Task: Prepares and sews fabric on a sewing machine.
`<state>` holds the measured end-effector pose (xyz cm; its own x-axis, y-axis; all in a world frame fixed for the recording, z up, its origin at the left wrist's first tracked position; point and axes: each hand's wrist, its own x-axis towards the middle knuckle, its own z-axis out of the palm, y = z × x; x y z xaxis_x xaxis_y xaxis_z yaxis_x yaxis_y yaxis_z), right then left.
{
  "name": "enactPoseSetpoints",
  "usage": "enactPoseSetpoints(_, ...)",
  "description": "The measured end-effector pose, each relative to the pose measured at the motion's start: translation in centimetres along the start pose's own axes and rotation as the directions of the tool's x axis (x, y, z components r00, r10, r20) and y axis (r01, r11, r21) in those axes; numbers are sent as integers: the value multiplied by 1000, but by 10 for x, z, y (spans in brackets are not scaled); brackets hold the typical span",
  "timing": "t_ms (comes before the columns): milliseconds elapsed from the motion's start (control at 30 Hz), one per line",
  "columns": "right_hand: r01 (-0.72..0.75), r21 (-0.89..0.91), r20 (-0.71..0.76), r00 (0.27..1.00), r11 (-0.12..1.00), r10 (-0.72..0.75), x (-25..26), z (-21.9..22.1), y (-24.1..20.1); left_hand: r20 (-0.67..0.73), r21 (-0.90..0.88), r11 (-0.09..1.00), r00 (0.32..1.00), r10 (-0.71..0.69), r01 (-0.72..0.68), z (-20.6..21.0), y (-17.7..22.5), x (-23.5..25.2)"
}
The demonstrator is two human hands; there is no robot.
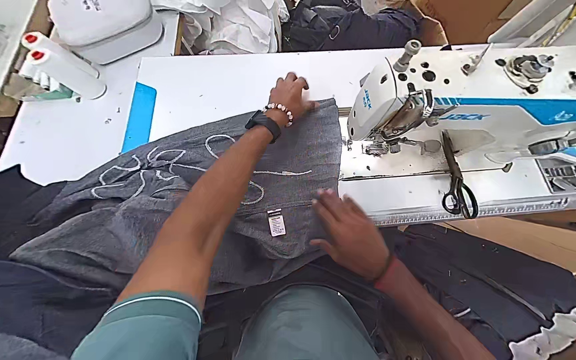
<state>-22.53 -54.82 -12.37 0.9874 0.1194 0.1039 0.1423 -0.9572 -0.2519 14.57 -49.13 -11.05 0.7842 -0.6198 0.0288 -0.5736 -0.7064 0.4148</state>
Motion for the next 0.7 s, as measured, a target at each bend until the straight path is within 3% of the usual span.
enactPoseSetpoints(67,166,-47,-165,971,985,-171,-31,42,4,-22,-27,1000,1000,-1,0,16,-6,-26)
enactPoseSetpoints(133,246,-14,-301,923,969,-239,-72,61,15,-51,-22,998,997,50,-52,19,0,-86)
enactPoseSetpoints(200,281,60,-171,948,958,-267,-104,85,15,-49,-19,998,997,66,-67,22,13,-164)
enactPoseSetpoints(267,266,125,-25,964,956,-265,-111,103,10,-58,10,999,997,52,-51,33,24,-208)
enactPoseSetpoints(300,249,150,-67,968,957,-242,-105,102,7,-78,14,998,995,65,-64,41,26,-221)
enactPoseSetpoints(367,144,208,-320,945,968,-72,-83,79,-3,-88,-29,994,990,107,-110,48,27,-237)
enactPoseSetpoints(433,-82,284,-466,859,955,212,-50,45,-4,-84,-89,986,987,136,-143,48,27,-239)
enactPoseSetpoints(533,-391,442,-343,758,807,555,1,9,15,-71,-147,970,981,183,-192,44,29,-234)
enactPoseSetpoints(600,-434,592,-242,708,679,663,15,3,28,-75,-158,964,976,203,-213,42,31,-232)
enactPoseSetpoints(700,-458,639,-169,700,618,694,16,2,32,-74,-124,968,975,212,-219,39,35,-228)
